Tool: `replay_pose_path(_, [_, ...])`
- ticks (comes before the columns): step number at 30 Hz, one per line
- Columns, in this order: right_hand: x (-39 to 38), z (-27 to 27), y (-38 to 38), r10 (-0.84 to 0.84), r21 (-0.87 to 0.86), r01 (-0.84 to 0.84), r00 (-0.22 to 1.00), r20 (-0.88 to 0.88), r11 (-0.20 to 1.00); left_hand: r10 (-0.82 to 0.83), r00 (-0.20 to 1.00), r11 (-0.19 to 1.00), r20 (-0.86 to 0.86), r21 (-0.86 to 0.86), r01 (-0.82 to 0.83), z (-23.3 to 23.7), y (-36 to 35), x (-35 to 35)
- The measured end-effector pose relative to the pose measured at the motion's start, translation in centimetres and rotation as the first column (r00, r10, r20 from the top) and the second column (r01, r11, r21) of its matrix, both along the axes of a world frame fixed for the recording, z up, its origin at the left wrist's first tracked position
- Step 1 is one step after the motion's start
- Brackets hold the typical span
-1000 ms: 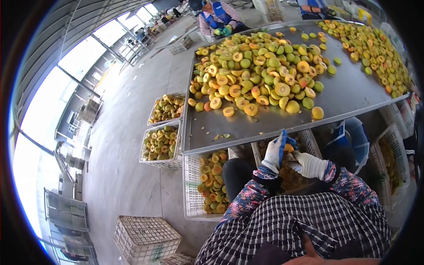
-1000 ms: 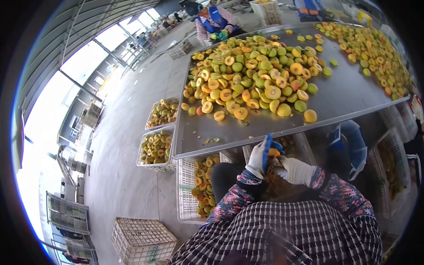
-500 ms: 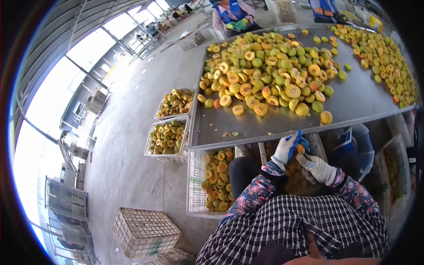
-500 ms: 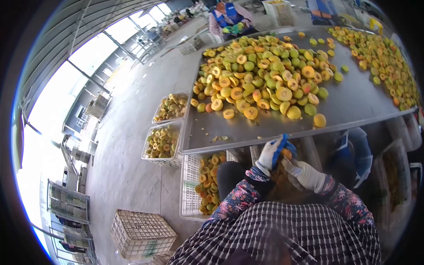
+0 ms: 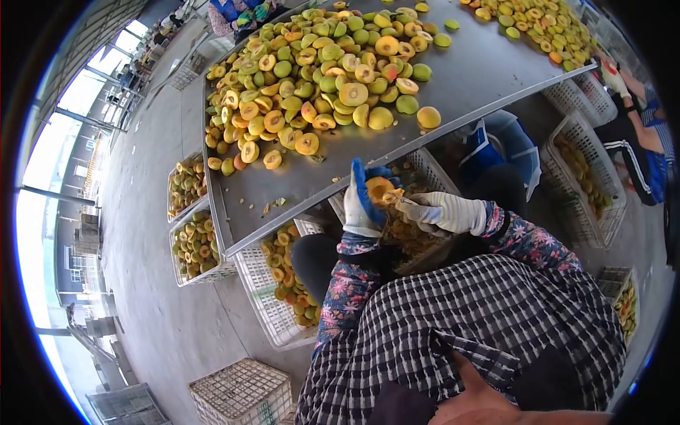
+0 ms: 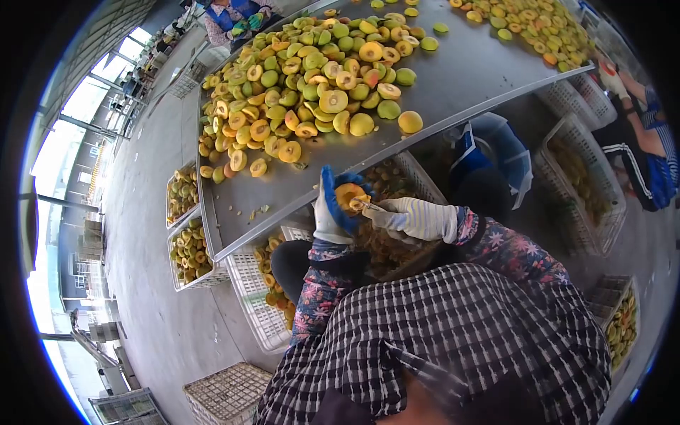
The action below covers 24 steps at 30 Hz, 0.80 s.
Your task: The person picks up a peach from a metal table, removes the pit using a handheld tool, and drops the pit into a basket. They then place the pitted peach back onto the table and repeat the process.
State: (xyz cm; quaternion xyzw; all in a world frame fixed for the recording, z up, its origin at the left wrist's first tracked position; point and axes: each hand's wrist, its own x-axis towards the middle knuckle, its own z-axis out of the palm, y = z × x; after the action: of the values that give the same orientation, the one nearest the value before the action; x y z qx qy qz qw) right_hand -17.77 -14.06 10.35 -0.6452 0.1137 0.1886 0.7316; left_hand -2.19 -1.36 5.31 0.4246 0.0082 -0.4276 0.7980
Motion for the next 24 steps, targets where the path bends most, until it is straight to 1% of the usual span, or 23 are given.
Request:
replay_pose_path(1, [-0.1,-3.5,-0.6,-0.012,-0.101,0.041,0.963,0.268,0.994,-0.046,0.913,0.993,0.405,0.117,-0.002,0.6,1.0,0.4])
replay_pose_path(2, [0.1,-9.1,-1.1,0.003,-0.191,0.112,0.856,0.516,0.975,-0.082,0.684,0.963,0.724,0.234,-0.132,1.1,2.0,0.7])
replay_pose_path(3, [-0.7,-7.1,-1.3,0.114,-0.418,0.114,0.869,0.482,0.901,0.010,0.761,0.956,0.649,0.216,-0.197,0.1,3.4,2.1])
replay_pose_path(4, [-1.5,-5.0,-1.6,0.221,-0.622,0.104,0.879,0.423,0.776,0.006,0.757,0.939,0.653,0.257,-0.229,1.1,5.0,2.8])
replay_pose_path(5, [-1.9,-3.3,-1.5,0.288,-0.753,-0.012,0.928,0.237,0.658,0.002,0.802,0.915,0.597,0.323,-0.243,2.7,6.9,3.1])
replay_pose_path(6, [-2.1,-2.4,-1.3,0.324,-0.840,-0.147,0.945,0.036,0.522,0.014,0.844,0.891,0.536,0.376,-0.253,3.7,8.7,3.5])
replay_pose_path(7, [-2.0,-1.9,-1.1,0.332,-0.857,-0.244,0.939,-0.092,0.454,0.036,0.851,0.875,0.524,0.396,-0.280,4.0,10.2,3.9])
replay_pose_path(8, [-1.9,-1.5,-0.9,0.332,-0.856,-0.344,0.917,-0.219,0.385,0.079,0.843,0.872,0.533,0.373,-0.317,3.6,11.5,4.3])
replay_pose_path(9, [-1.8,-1.5,-0.9,0.325,-0.839,-0.443,0.881,-0.343,0.316,0.065,0.837,0.868,0.543,0.384,-0.316,3.3,12.8,4.8])
replay_pose_path(10, [-1.9,-1.5,-0.8,0.344,-0.867,-0.411,0.887,-0.308,0.283,0.051,0.832,0.863,0.552,0.395,-0.315,3.9,13.6,4.8])
replay_pose_path(11, [-1.9,-1.9,-1.0,0.367,-0.891,-0.378,0.889,-0.273,0.253,-0.049,0.670,0.902,0.741,0.321,-0.289,4.0,13.7,4.5])
replay_pose_path(12, [-1.9,-2.5,-1.0,0.392,-0.911,-0.346,0.888,-0.240,0.225,0.053,0.815,0.951,0.576,0.219,-0.217,3.7,13.0,4.0])
replay_pose_path(13, [-1.9,-3.3,-0.9,0.361,-0.927,-0.298,0.910,-0.205,0.226,0.132,0.920,0.978,0.370,0.102,-0.181,3.4,11.6,3.4])
replay_pose_path(14, [-1.5,-1.6,-1.0,0.353,-0.904,-0.341,0.904,-0.239,0.260,0.182,0.973,0.983,0.138,-0.026,-0.181,3.3,10.3,2.9])
replay_pose_path(16, [-1.4,-0.5,-0.7,0.301,-0.916,-0.211,0.948,-0.107,0.340,0.126,0.988,0.989,-0.084,-0.068,-0.132,3.0,8.2,2.3])
replay_pose_path(17, [-1.3,-0.8,-0.5,0.288,-0.901,-0.066,0.955,0.067,0.429,0.127,0.990,0.988,-0.070,-0.081,-0.132,3.3,7.0,1.7])
replay_pose_path(19, [-1.6,-1.3,-0.4,0.208,-0.788,0.201,0.900,0.383,0.581,0.047,0.996,0.988,-0.071,-0.144,-0.057,1.7,5.6,1.5])
replay_pose_path(20, [-1.6,-1.3,-0.3,0.207,-0.771,0.233,0.881,0.425,0.592,0.010,0.997,0.984,-0.070,-0.175,-0.022,1.1,4.9,1.2])
replay_pose_path(21, [-1.1,-1.0,0.2,0.203,-0.751,0.267,0.859,0.469,0.604,0.022,0.998,0.998,0.060,-0.066,-0.018,0.5,4.3,0.7])
replay_pose_path(22, [-0.6,-0.5,0.5,0.199,-0.729,0.305,0.833,0.516,0.613,-0.091,0.897,0.995,0.434,0.082,0.062,1.0,3.8,0.0])
replay_pose_path(23, [-0.5,0.1,0.6,0.253,-0.768,0.302,0.823,0.509,0.566,-0.182,0.664,0.973,0.725,0.232,0.013,1.5,3.2,-0.7])
replay_pose_path(24, [-0.4,-0.1,0.7,0.306,-0.835,0.250,0.848,0.433,0.491,-0.391,0.227,0.897,0.892,0.424,-0.123,2.2,2.7,-1.0])
